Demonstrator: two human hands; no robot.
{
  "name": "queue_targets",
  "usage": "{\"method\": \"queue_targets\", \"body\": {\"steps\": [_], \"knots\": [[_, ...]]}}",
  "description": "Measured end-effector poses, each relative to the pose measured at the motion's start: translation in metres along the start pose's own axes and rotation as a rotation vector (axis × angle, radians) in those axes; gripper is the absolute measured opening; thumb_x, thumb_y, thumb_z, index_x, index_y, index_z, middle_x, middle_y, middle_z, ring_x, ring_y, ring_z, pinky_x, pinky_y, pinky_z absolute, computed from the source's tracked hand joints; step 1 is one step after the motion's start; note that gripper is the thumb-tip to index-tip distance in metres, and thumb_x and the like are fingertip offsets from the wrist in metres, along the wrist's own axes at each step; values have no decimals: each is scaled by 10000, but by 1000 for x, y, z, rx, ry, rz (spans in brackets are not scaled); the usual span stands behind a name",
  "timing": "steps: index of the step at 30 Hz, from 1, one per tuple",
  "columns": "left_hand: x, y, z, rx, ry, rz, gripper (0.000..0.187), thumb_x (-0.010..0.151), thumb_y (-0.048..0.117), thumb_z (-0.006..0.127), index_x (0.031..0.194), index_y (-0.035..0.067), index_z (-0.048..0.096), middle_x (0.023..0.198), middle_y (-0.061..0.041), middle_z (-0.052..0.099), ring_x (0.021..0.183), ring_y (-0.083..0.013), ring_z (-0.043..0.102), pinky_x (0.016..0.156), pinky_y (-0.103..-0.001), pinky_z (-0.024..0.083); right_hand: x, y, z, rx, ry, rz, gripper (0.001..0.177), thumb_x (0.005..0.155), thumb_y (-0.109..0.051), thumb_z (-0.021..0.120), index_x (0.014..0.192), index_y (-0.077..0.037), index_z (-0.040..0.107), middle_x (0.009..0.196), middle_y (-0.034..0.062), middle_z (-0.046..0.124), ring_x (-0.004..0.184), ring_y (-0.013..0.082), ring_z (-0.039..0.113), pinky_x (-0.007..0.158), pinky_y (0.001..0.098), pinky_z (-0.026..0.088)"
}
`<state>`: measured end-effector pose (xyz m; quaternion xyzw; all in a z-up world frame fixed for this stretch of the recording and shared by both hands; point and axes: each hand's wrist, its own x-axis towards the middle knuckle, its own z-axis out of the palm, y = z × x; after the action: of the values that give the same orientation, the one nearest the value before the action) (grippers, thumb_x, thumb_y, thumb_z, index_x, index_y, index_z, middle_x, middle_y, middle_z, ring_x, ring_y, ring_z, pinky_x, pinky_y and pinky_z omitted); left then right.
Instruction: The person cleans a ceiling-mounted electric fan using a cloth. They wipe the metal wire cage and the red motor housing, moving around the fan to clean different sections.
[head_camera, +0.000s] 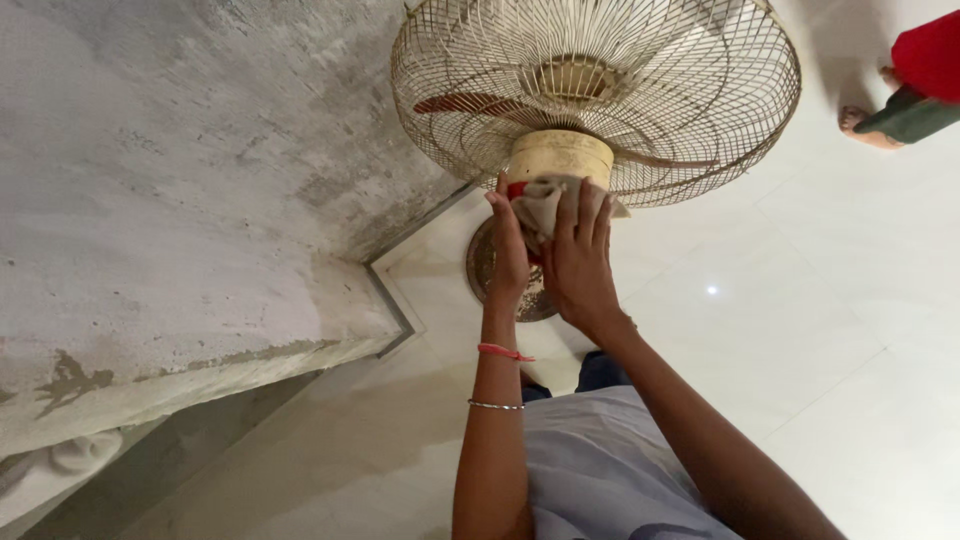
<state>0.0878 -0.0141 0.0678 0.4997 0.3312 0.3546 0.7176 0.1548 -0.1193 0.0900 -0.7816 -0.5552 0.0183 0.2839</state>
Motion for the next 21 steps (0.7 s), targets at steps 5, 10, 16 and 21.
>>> {"method": "queue_targets", "body": {"steps": [5, 10, 16, 21], "knots": [[-7, 11, -3, -103, -35, -63, 1022, 884, 820, 140, 1668, 167, 95, 1703, -187, 149, 1549, -335, 238, 1242, -455, 236, -14, -17, -10, 117, -39, 17, 689, 1058, -205, 463, 1606, 80, 157, 1675, 321, 77, 1509, 621, 25, 1213, 684, 142], [-6, 8, 1, -68, 5, -24, 1008, 918, 807, 134, 1664, 130, 105, 1714, -200, 163, 1570, -330, 202, 1256, -455, 193, 13, 8, -2, 177, -59, 8, 607, 1092, -265, 414, 1618, -12, 248, 1723, 189, 151, 1579, 509, 30, 1252, 640, 80], [-1, -3, 4, 89, 165, 14, 968, 967, 771, 161, 1647, 86, 82, 1735, -163, 90, 1605, -297, 103, 1287, -436, 109, 85, 49, 3, 114, -167, -284, 542, 1069, -315, 430, 1529, -28, 427, 1603, 172, 378, 1555, 410, 225, 1264, 609, 114], [-15, 13, 27, 584, 363, 136, 828, 1030, 632, 211, 1621, 52, 231, 1678, -213, 271, 1551, -378, 225, 1243, -472, 174, 110, 47, 9, 69, -115, -419, 507, 1044, -347, 473, 1427, -17, 518, 1516, 172, 447, 1519, 403, 278, 1228, 578, 162]]}}
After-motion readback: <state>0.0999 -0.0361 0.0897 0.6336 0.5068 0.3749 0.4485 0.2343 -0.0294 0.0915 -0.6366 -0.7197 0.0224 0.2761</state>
